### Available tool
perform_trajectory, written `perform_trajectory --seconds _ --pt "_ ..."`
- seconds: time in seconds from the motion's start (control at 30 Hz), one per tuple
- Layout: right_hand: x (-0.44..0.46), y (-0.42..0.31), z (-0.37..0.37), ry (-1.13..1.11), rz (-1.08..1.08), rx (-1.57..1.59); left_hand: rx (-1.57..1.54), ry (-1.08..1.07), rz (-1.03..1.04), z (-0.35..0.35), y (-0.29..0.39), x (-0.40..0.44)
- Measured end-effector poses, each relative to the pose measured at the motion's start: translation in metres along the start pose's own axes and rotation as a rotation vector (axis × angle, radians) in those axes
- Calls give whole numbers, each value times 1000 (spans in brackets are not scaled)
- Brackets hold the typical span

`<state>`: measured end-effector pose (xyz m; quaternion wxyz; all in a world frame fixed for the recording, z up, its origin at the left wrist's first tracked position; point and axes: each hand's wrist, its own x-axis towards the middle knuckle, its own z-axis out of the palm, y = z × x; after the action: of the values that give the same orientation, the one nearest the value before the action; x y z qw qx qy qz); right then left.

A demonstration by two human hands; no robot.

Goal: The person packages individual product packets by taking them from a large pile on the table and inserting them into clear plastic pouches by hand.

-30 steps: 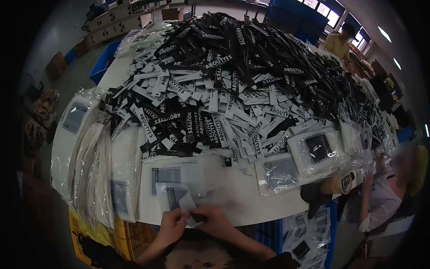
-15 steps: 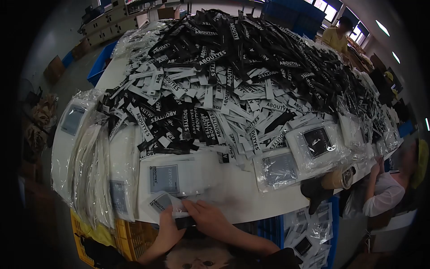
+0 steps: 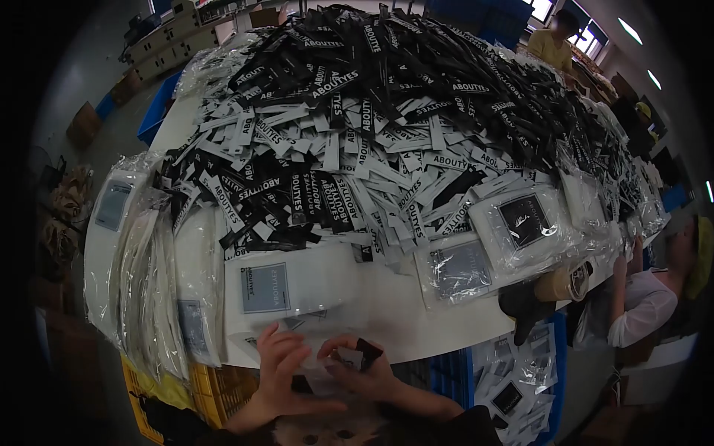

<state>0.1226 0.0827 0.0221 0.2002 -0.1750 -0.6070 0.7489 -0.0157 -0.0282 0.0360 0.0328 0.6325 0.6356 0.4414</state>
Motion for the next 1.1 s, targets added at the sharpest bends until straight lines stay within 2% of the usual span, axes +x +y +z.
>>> perform_trajectory --seconds 0.03,0.07,0.13,0.17,0.23,0.27,0.33,0.37,0.4,0.5,0.53,0.6,0.67,0.73,0.77,0.83,0.9,0.97,1.0,1.03,1.1 --pt "-2 0 -1 40 84 147 -33 -3 -92 3 3 6" --pt "-3 2 -3 42 85 149 -33 -6 -92 8 2 5" --pt "-4 9 -8 199 -2 32 0 -63 -295 20 -7 3" --pt "0 5 -11 200 -1 33 0 -64 -295 20 -9 2" --pt "17 -10 -19 334 -169 273 33 -183 -305 19 -14 3" --pt "19 -15 -17 334 -165 271 30 -183 -308 20 -13 3" --pt "22 -24 -12 406 -305 492 11 -256 -372 22 -11 5" --pt "20 -17 -18 190 -348 570 9 -254 -373 22 -10 6" --pt "21 -14 -18 189 -347 569 -35 -259 -382 21 -9 6" --pt "26 -9 -10 -73 -60 95 -58 -257 -363 16 -10 5" --pt "27 -11 -6 -78 -59 96 -34 -251 -336 14 -11 4" --pt "29 -14 0 -13 103 241 -39 -217 -364 9 -10 5" --pt "27 -3 -1 24 106 320 -46 -187 -386 5 -14 5" --pt "25 7 -4 68 114 396 -386 -75 -571 -2 -28 -3" --pt "24 12 -7 -5 99 332 -389 -74 -573 -10 -34 -5" --pt "25 15 -11 -82 84 266 -421 -345 -637 -24 -43 -7" --pt "24 15 -14 -66 -52 180 -434 -314 -668 -26 -44 -7" --pt "23 10 -22 136 -135 485 -443 -283 -700 -27 -44 -8" --pt "25 9 -31 208 -187 237 -479 -265 -682 -26 -42 -8" --pt "24 6 -30 208 -185 237 -515 -246 -662 -23 -40 -8" --pt "22 -4 -24 251 122 25 -550 -191 -670 -14 -32 -5"
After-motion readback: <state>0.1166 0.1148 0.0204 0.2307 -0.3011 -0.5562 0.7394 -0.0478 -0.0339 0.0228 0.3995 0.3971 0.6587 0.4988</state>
